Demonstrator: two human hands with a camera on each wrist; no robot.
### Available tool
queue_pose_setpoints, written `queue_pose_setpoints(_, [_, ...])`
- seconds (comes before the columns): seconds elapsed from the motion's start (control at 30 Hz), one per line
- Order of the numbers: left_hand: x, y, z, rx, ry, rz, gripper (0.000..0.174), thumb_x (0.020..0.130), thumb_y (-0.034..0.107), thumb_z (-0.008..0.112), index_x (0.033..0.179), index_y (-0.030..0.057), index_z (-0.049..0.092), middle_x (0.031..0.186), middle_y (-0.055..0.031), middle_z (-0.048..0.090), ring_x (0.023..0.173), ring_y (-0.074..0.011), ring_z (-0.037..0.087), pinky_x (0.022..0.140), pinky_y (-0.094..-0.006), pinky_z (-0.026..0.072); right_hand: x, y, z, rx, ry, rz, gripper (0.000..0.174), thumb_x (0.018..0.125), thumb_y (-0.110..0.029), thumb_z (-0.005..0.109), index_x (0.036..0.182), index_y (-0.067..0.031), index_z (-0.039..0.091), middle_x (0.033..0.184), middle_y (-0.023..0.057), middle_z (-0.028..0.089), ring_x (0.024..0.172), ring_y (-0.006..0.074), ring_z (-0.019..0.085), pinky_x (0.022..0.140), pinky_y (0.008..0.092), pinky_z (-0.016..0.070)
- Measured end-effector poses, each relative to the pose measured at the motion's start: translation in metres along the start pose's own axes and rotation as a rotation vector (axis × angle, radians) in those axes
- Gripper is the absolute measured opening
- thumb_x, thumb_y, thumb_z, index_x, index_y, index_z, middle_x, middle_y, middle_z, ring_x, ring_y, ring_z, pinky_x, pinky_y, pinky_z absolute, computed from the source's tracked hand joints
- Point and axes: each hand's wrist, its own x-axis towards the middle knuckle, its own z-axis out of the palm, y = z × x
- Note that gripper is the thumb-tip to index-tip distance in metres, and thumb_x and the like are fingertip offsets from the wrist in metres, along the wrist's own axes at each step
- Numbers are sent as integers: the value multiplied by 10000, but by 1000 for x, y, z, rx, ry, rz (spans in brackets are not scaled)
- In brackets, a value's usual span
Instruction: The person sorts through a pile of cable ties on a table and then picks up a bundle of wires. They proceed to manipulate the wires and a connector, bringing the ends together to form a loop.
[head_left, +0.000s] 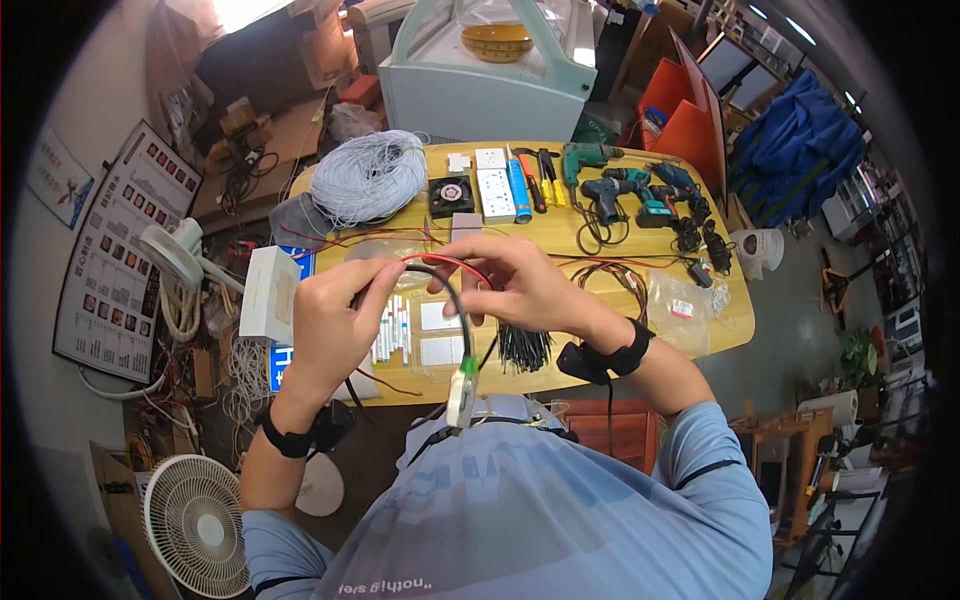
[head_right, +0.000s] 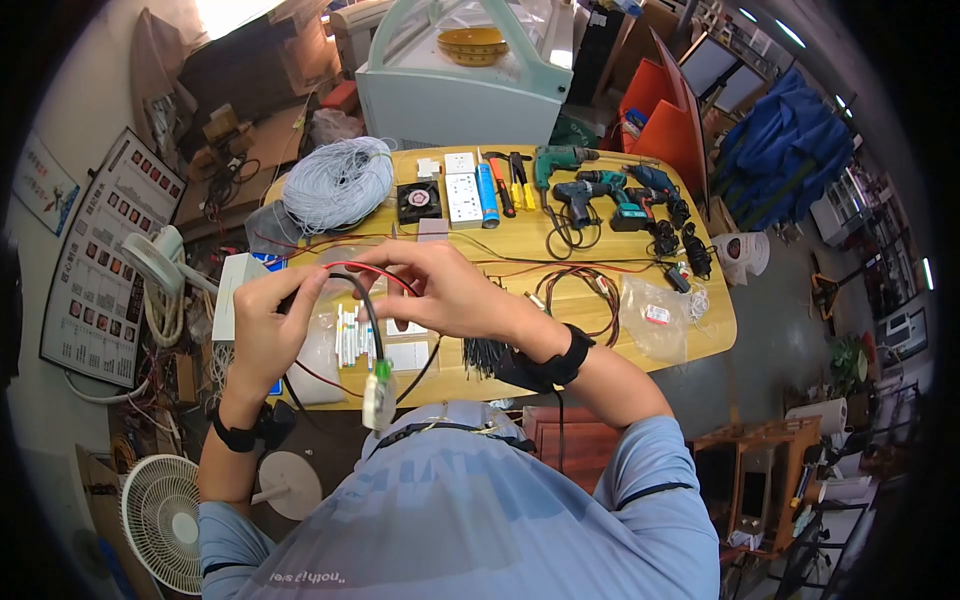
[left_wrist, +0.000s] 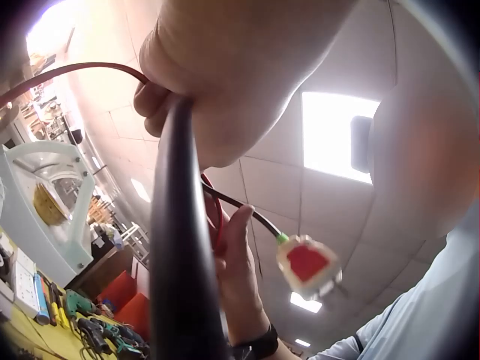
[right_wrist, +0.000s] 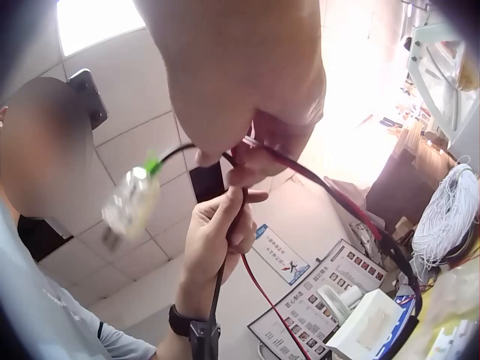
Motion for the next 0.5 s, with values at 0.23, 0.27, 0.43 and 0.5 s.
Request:
queue_pose_setpoints(0.23, [-10,10,-6,-40,-311,74,165,840,65,740,967,-34,702,698,-159,644,588,-269,628,543,-326,469,5,19,-12,14,126,243,381,1021,-299,566,823,6,680,717,-4,610,671,37,498,573,247,413])
queue_pose_setpoints(0.27, [-10,11,-6,-42,-317,100,163,838,63,742,961,-36,703,695,-152,647,573,-259,623,534,-323,465,7,24,-14,13,127,242,381,1021,-299,566,823,6,680,717,-4,610,671,37,498,573,247,413])
queue_pose_setpoints(0.43, [-12,5,-7,-86,-202,64,143,840,44,734,941,-51,699,699,-143,661,542,-231,618,515,-309,456,5,57,-1,1,64,20,320,957,-258,674,1133,6,629,828,4,592,716,32,502,597,226,416])
queue_pose_setpoints(0.5, [-14,4,-9,-129,-108,-3,95,872,63,703,937,-4,719,717,-131,668,540,-217,615,501,-309,452,-4,53,-2,-207,-130,53,244,934,-79,625,1174,-39,604,885,10,581,798,80,545,689,260,462])
